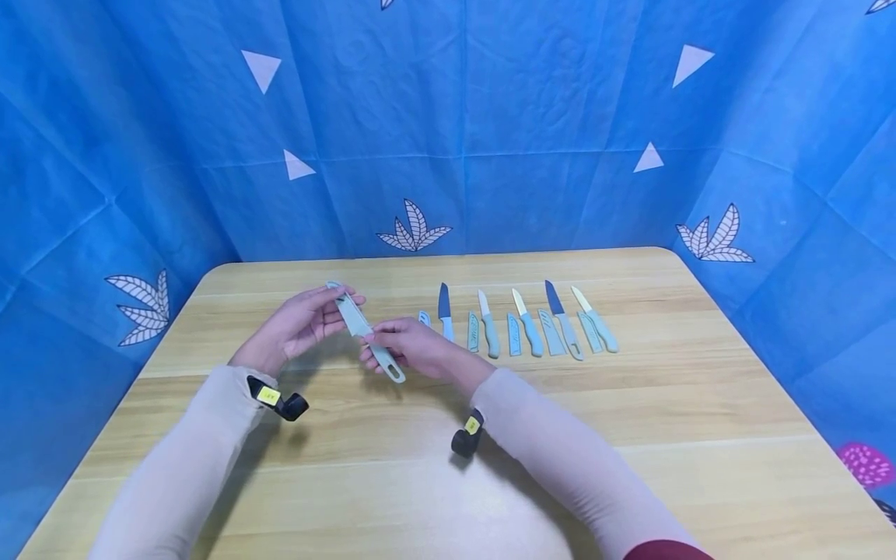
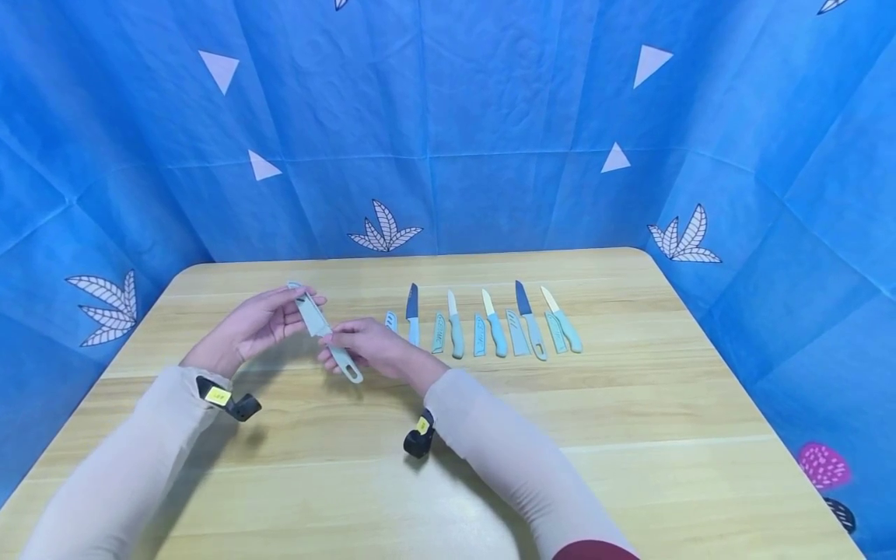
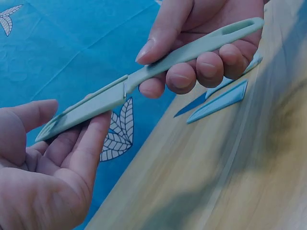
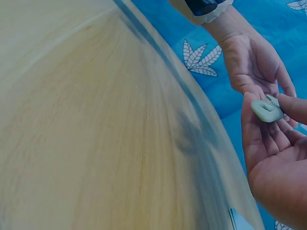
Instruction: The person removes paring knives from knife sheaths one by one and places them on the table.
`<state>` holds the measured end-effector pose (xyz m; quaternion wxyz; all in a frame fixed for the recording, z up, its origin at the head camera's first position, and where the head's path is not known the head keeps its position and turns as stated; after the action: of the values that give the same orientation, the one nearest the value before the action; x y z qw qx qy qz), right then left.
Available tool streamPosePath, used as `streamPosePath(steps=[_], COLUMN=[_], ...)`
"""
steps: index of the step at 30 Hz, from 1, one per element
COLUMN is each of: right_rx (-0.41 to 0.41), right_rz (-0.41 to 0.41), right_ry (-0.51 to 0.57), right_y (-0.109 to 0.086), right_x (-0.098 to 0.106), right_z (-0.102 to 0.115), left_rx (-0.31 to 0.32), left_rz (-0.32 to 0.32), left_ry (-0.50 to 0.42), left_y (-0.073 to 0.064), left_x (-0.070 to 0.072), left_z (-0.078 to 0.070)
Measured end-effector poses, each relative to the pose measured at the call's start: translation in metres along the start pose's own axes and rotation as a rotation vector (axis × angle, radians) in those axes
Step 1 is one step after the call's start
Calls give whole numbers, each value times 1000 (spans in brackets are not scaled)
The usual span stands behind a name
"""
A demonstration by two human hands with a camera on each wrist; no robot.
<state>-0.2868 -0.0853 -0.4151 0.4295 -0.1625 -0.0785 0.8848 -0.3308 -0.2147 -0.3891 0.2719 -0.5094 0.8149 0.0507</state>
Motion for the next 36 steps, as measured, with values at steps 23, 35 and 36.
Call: streamPosePath(steps=[23,35,36], right_rx=[-60,-164,-168], right_rz=[131,173,175], right_ry=[-92,-45,-46], right_y=[-29,-42,-43], right_x=[10,18,19], right_z=[1,-8,-8], left_rx=[5,-15,-18], left_rz=[48,50,53], left_ry=[-205,-253,-263], left_y=[-15,-22,-23], left_x=[-28,-46,-47], left_z=[27,43,44])
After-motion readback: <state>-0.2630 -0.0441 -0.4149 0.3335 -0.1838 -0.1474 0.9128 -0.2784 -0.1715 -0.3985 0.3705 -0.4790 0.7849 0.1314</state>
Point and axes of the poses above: each hand's wrist, its own y-axis towards the middle knuckle, its own x-axis out of the back of the hand, z = x × y, the point moved 9 cm from there along y, towards the middle knuckle, and after that the axes turned 2 degrees about -x, right-handed, at the moved point
